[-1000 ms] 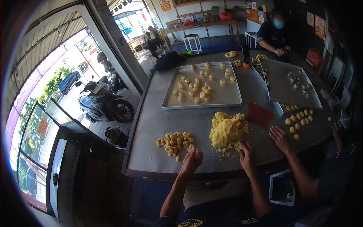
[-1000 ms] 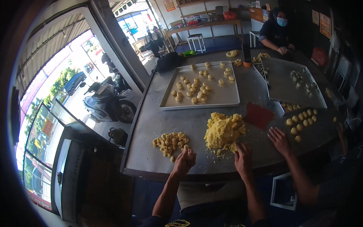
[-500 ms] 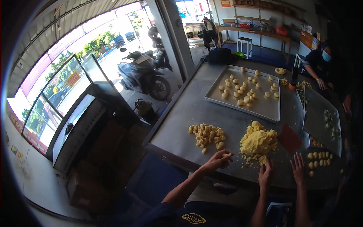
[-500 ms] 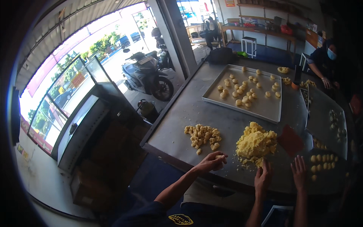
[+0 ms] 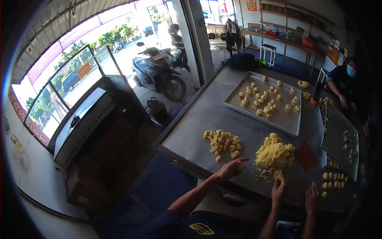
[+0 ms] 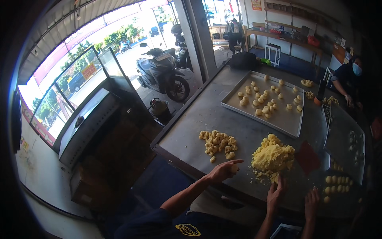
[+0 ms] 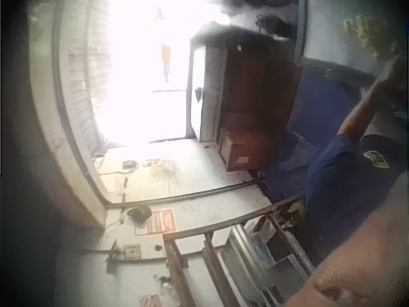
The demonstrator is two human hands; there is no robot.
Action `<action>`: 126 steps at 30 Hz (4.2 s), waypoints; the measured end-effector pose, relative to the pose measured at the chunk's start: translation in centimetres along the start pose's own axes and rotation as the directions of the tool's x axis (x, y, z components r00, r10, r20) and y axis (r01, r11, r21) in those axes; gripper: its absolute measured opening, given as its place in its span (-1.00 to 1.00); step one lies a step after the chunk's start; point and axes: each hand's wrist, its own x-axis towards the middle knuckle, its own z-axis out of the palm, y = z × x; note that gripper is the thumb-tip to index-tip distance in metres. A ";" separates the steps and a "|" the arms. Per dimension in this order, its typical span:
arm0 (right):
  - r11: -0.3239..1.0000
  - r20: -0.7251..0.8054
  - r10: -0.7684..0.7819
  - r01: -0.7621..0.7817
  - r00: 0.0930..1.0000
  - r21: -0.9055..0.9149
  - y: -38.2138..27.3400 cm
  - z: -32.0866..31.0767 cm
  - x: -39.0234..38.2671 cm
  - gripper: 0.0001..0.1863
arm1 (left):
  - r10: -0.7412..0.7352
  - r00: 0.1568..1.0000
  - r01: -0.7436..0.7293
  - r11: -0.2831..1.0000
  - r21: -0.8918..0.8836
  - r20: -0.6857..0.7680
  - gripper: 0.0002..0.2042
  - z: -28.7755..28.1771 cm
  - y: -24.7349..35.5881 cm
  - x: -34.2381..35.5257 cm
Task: The person shapes portions of dough by hand, rolling them into spheres and placing them onto metal trays on a table.
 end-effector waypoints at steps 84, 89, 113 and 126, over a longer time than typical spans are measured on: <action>0.982 0.185 -0.030 0.064 0.982 -0.178 -1.7 -4.8 -1.7 -0.45 | 0.564 0.722 -0.053 -0.533 0.844 0.401 -0.56 -0.6 2.1 5.2; 0.983 0.249 0.013 0.034 0.968 -0.183 -1.1 -5.7 1.2 -0.57 | 0.450 0.827 -0.153 -0.395 0.906 0.337 -0.44 -3.2 0.6 7.6; 0.965 0.210 -0.193 0.224 0.958 -0.137 -0.3 -5.5 0.0 -0.64 | 0.575 0.813 0.216 -0.145 0.965 -0.096 -0.73 -1.3 -2.7 -0.4; 0.964 0.216 -0.180 0.216 0.960 -0.155 -0.3 -7.5 -0.7 -0.57 | 0.483 0.829 -0.068 0.586 0.808 -0.281 -0.74 0.8 -0.4 -0.3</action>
